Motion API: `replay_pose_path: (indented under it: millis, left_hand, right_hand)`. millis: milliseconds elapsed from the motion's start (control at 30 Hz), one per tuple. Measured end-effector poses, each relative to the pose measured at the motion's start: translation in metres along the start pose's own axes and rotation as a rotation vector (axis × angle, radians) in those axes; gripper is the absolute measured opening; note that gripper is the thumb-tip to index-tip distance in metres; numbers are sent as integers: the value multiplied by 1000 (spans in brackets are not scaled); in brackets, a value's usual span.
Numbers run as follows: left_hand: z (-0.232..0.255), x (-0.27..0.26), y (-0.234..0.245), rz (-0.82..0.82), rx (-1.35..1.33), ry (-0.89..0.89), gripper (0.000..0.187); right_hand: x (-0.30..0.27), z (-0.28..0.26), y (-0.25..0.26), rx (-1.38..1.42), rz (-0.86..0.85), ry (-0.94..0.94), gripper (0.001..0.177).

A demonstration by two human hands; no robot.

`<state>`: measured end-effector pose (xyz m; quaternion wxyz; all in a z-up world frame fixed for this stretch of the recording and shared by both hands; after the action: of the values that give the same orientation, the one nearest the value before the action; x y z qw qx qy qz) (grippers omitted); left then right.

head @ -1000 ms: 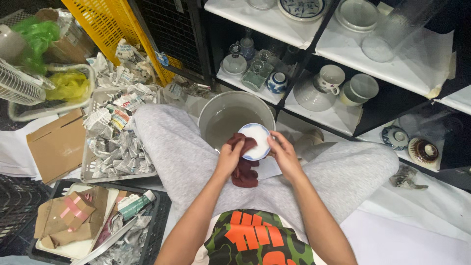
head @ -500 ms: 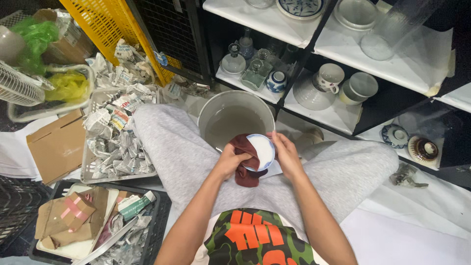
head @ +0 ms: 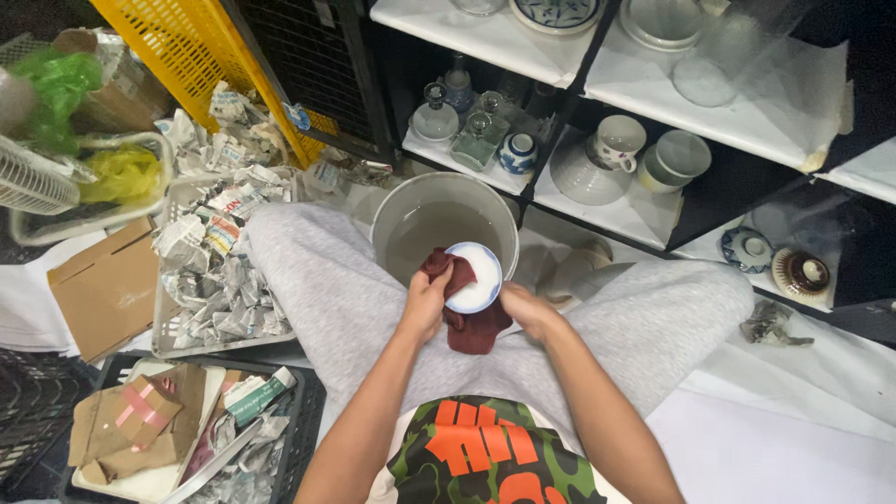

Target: The person sits cross-legged on the floor and wipes various ceramic and glass items with a red cloth. They handle bowls, plates, glasses, and a pitcher, wiping each item and placing it on a nearby shelf.

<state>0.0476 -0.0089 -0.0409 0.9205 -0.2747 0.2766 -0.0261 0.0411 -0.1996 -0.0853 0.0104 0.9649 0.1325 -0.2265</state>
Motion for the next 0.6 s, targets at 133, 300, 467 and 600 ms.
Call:
replay_pose_path:
  millis: [133,300,467,600]
  left_hand:
    - [12,-5,6,-71,-133,-32,37]
    - [15,-5,6,-112,-187,65,67]
    - [9,-5,2,-173,-152,98,69]
    - [8,-7,4,-179,-149,164,78]
  right_hand:
    - [-16,-27,12,-151,-51,82,54]
    - [-45,-78,29,40,198,148,36]
    - [-58,-103,14,553,186,351,29]
    - [-62,-108,-11,342,-43,472,30]
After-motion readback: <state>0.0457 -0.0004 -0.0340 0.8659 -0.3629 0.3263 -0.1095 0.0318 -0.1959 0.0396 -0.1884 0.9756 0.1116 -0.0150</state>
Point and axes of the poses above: each hand's wrist, its own x-axis towards the middle knuckle, its own y-axis out of the back of the hand, z = x × y, the point moved 4 cm from there along x, towards the middle knuckle, and after that the axes turned 13 degrees about y, right-handed, at the moved point
